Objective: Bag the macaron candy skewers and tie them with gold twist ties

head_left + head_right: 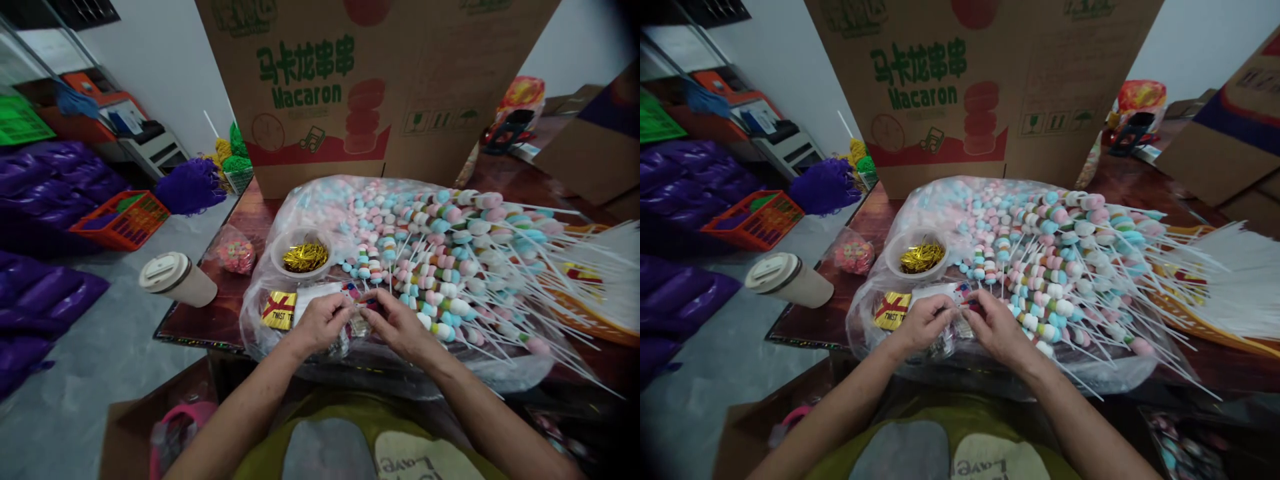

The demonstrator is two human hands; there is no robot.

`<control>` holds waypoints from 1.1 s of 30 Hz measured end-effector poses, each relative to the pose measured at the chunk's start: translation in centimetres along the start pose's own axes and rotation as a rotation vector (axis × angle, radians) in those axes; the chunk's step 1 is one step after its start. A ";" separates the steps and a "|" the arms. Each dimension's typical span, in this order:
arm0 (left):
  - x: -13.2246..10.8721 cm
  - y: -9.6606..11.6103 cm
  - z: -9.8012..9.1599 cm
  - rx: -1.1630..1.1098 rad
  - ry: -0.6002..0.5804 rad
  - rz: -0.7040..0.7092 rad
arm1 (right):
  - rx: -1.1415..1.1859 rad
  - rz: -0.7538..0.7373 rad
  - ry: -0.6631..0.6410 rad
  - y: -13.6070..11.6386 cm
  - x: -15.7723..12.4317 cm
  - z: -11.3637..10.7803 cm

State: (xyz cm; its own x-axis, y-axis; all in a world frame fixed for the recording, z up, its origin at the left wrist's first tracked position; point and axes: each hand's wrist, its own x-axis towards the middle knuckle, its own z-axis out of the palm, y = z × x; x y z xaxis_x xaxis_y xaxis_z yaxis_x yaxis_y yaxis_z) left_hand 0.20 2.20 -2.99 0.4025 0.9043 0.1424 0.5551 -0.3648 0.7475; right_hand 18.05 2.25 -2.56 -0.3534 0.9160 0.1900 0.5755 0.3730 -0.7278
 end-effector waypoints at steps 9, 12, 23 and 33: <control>2.7 -1.7 1.8 0.573 0.222 0.033 | -0.249 0.078 0.135 3.5 3.7 2.7; 2.7 -1.6 1.5 0.512 0.260 0.042 | -0.251 0.036 0.187 3.3 3.6 1.3; 1.7 0.7 -0.4 -0.115 0.210 -0.055 | -0.155 -0.013 0.146 -0.9 2.5 0.1; -1.5 -0.9 -2.1 0.004 0.473 0.097 | -0.541 0.434 0.067 2.1 7.0 -2.8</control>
State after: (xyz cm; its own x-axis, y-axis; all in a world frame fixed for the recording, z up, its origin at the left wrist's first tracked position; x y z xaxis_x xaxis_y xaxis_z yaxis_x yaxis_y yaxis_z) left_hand -2.44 1.63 -2.48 0.0781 0.8675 0.4913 0.5347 -0.4524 0.7138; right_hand 18.88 9.83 -0.94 0.0279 0.9996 0.0085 0.9471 -0.0237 -0.3199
